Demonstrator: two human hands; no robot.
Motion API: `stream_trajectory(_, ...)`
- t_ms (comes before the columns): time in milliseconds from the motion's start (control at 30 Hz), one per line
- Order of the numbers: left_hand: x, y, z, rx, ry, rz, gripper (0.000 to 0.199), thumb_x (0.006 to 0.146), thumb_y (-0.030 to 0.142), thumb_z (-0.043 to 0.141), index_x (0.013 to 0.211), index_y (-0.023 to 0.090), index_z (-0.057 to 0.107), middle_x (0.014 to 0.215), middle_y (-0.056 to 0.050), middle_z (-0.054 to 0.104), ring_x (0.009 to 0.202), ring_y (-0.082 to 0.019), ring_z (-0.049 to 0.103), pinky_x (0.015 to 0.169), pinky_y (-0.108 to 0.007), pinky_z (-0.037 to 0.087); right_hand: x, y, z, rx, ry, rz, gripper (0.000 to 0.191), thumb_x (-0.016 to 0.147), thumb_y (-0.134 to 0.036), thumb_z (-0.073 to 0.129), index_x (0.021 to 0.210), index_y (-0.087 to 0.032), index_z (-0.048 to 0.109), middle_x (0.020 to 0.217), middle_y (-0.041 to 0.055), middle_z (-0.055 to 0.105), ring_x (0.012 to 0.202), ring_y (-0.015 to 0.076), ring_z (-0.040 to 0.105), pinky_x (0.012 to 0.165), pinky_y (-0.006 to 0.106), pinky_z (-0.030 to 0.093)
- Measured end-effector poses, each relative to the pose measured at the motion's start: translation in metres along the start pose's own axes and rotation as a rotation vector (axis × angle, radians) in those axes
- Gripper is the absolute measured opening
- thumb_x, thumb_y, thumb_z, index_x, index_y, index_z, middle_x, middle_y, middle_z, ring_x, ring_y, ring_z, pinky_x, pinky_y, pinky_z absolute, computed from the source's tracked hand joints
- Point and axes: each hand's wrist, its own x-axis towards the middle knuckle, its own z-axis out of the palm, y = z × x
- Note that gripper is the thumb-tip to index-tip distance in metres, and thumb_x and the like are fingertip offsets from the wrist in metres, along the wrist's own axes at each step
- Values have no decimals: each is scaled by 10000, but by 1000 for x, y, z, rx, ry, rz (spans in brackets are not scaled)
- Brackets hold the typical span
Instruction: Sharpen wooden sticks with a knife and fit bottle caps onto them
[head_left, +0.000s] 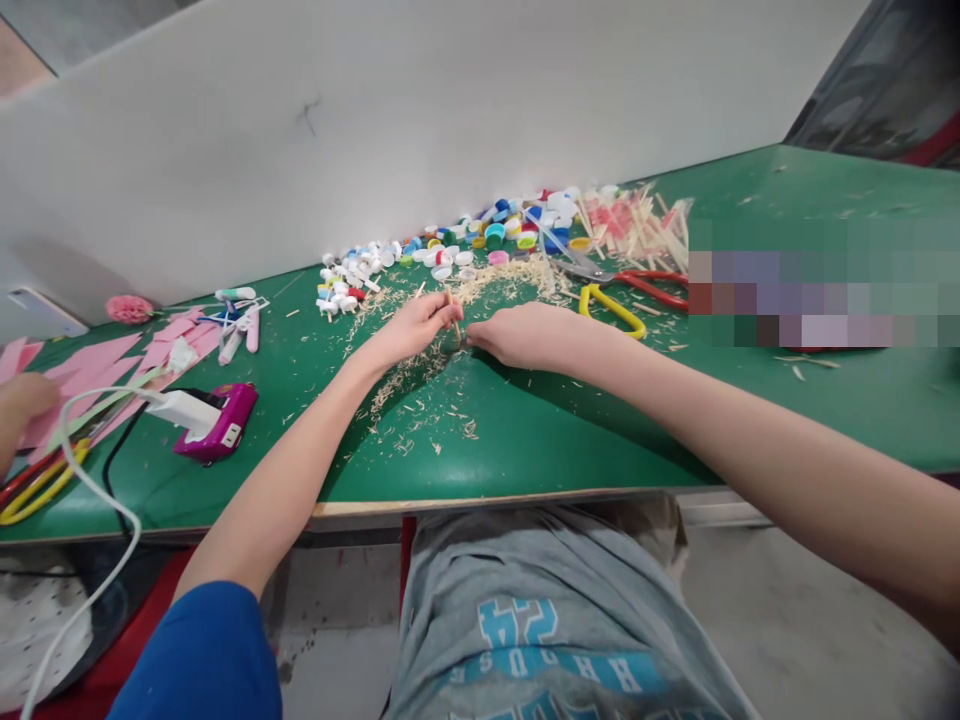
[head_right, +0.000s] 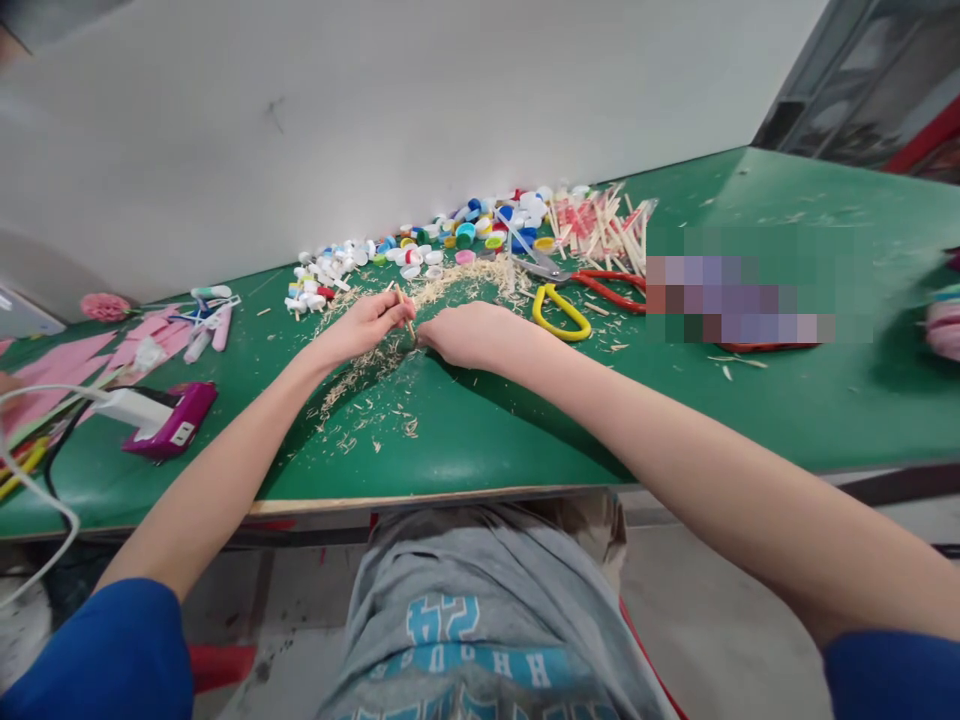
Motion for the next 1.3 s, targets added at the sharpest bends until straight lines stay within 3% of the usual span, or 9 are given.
stream_trajectory(167,1,-3,2,6,-21,9,237,968,320,377,932,174,560,986,-83,630,887,-150,564,856,-288,448,-2,3,5,1,44,9,423,1029,-372,251,1187,-176,591,869,102,683,700,177,619,580,295,328)
stream_trajectory(333,4,-4,3,11,-34,3,219,967,287,349,919,186,538,983,-88,617,901,-163,558,876,-297,450,0,0,8,-41,77,-8,347,1007,-271,300,1225,-197,560,892,104,695,732,210,629,597,313,336)
stream_trajectory(667,3,-2,5,7,-42,-15,236,981,287,335,931,167,533,1018,-92,620,958,-181,560,919,-316,440,6,0,11,-89,36,-17,353,1003,-302,298,1107,-196,618,791,111,685,701,225,630,570,316,323)
stream_trajectory(833,2,-1,5,16,-40,-32,237,981,269,321,938,161,528,993,-86,599,908,-167,536,890,-307,439,2,2,10,-74,63,-1,401,1024,-375,252,1141,-203,595,845,105,694,699,215,626,573,311,314)
stream_trajectory(1000,2,1,5,7,-26,-60,258,977,281,302,902,182,528,931,-54,582,866,-156,511,854,-289,433,0,1,9,-80,89,6,355,1018,-311,277,1213,-199,552,898,104,697,707,203,618,596,310,319)
stream_trajectory(1300,5,1,7,-2,-2,-100,258,964,262,289,843,186,503,873,-51,557,811,-157,489,809,-291,424,5,-4,3,-66,36,29,396,1024,-356,268,1138,-192,610,776,109,672,663,204,604,601,320,335)
